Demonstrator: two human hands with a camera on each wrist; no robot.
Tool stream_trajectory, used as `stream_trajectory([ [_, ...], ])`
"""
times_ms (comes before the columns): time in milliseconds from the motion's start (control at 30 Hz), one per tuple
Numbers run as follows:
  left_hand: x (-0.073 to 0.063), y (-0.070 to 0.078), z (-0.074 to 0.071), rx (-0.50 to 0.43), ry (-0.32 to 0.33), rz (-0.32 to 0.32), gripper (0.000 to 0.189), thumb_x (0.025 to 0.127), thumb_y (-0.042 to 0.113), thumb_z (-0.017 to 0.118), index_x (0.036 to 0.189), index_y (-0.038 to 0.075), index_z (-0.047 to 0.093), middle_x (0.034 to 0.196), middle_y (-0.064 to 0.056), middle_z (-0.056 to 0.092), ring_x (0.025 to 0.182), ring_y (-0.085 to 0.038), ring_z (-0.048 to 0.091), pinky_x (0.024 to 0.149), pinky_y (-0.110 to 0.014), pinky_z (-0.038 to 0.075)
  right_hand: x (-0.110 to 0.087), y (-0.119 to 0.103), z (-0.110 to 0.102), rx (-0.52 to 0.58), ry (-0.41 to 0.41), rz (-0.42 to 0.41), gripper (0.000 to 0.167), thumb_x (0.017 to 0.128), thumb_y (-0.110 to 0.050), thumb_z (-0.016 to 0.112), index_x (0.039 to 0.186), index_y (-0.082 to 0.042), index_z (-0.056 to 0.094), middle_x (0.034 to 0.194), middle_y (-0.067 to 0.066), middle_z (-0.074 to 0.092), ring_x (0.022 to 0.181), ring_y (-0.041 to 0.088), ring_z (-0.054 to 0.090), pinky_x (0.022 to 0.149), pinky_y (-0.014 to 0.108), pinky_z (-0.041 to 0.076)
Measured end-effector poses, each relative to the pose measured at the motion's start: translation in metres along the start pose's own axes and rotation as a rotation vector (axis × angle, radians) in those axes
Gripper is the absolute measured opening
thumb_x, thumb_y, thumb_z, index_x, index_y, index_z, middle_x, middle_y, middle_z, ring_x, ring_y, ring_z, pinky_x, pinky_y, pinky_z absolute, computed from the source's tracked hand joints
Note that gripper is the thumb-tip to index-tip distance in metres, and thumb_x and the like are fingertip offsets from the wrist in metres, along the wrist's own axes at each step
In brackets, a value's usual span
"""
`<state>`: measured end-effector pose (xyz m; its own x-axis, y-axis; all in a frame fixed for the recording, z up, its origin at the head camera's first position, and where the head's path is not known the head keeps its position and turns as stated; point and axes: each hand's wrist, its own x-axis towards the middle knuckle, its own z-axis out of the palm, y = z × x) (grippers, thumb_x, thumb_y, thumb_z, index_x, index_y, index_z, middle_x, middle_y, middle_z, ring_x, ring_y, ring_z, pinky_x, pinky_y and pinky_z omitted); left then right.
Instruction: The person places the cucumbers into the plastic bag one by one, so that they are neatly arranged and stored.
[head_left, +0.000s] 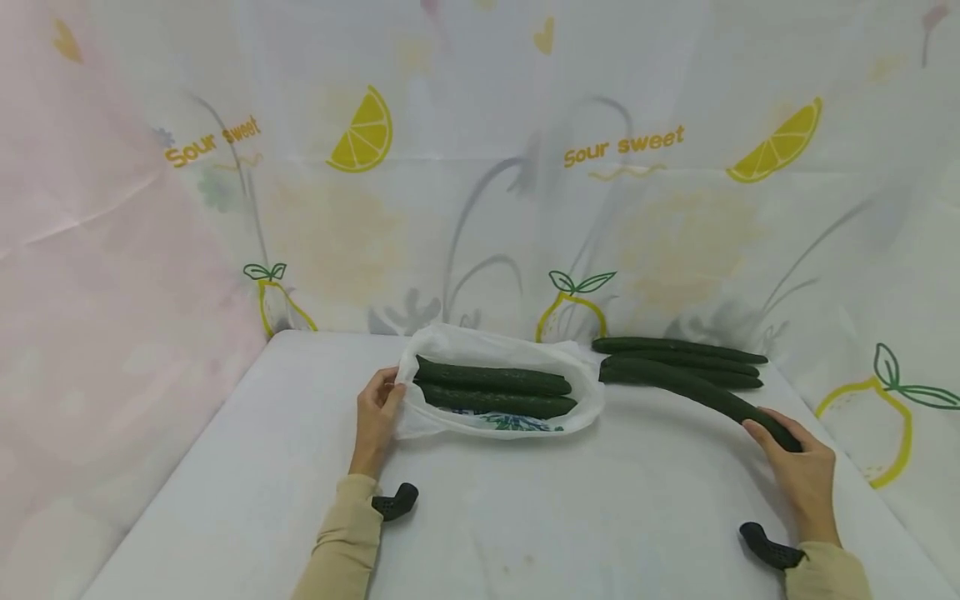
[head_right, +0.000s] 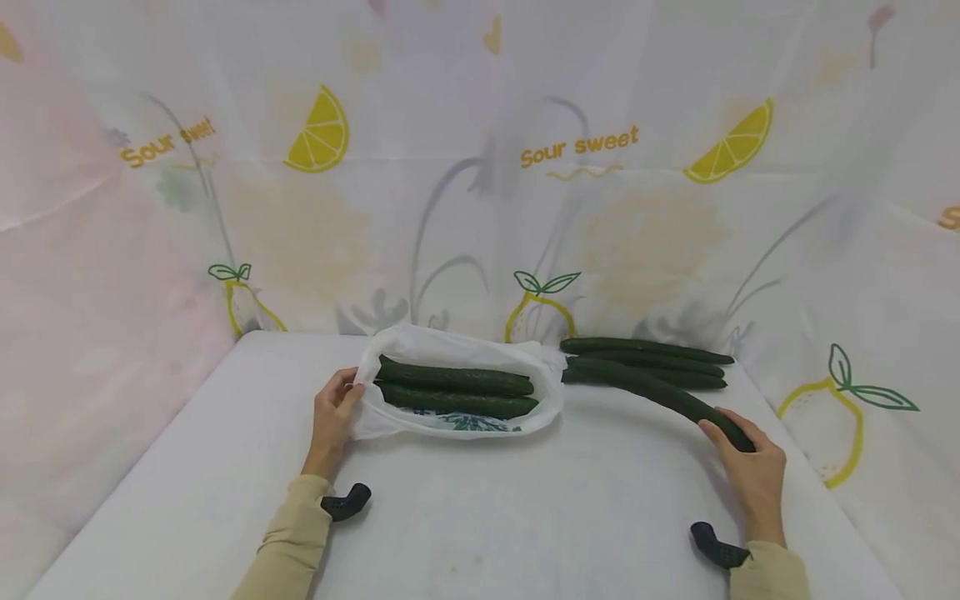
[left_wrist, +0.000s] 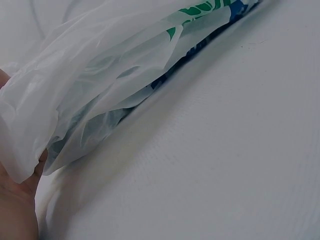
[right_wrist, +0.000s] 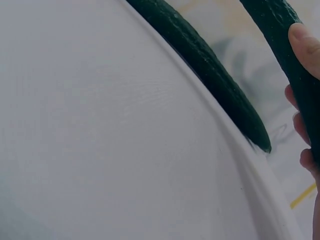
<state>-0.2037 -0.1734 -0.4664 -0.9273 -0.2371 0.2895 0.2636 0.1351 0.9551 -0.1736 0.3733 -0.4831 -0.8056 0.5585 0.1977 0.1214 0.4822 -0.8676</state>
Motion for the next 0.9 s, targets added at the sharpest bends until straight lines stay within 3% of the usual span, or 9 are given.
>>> stream_trajectory([
  [133, 0.001, -0.003, -0.001, 0.014, 0.001, 0.012, 0.024, 0.091, 0.0, 0.054, 0.114, -0.007, 0.059, 0.098, -0.021, 0.06, 0.073, -0.003, 0.054, 0.07, -0.016, 0.042, 0.0, -0.003, 0.004, 0.0, 0.01, 0.021, 0.045, 0.078, -0.037, 0.075, 0.12, -0.023, 0.066, 0.097, -0.036, 0.055, 0.092, -0.021, 0.044, 0.084, 0.005, 0.032],
  [333, 0.003, -0.003, -0.003, 0.036, 0.008, 0.001, 0.025, 0.091, 0.0, 0.055, 0.115, -0.007, 0.059, 0.099, -0.023, 0.06, 0.073, -0.003, 0.054, 0.07, -0.016, 0.042, -0.001, -0.008, 0.007, -0.013, -0.042, 0.044, 0.047, 0.079, -0.041, 0.074, 0.122, -0.026, 0.065, 0.103, -0.036, 0.054, 0.092, -0.022, 0.042, 0.084, 0.006, 0.032],
  [600, 0.002, -0.001, -0.001, 0.023, 0.027, 0.023, 0.024, 0.09, -0.002, 0.055, 0.112, -0.007, 0.06, 0.093, -0.014, 0.061, 0.07, -0.004, 0.053, 0.067, -0.018, 0.041, -0.003, -0.019, 0.011, -0.037, -0.07, -0.053, 0.047, 0.079, -0.041, 0.073, 0.122, -0.024, 0.065, 0.1, -0.038, 0.052, 0.097, -0.022, 0.041, 0.085, 0.006, 0.03],
  [900, -0.001, -0.002, 0.002, 0.031, 0.035, 0.025, 0.024, 0.089, -0.002, 0.055, 0.112, -0.007, 0.061, 0.089, -0.007, 0.06, 0.069, -0.005, 0.052, 0.067, -0.018, 0.041, -0.007, -0.027, 0.009, -0.094, -0.131, -0.099, 0.05, 0.082, -0.045, 0.069, 0.128, -0.03, 0.059, 0.117, -0.035, 0.051, 0.117, -0.016, 0.038, 0.097, 0.015, 0.03],
])
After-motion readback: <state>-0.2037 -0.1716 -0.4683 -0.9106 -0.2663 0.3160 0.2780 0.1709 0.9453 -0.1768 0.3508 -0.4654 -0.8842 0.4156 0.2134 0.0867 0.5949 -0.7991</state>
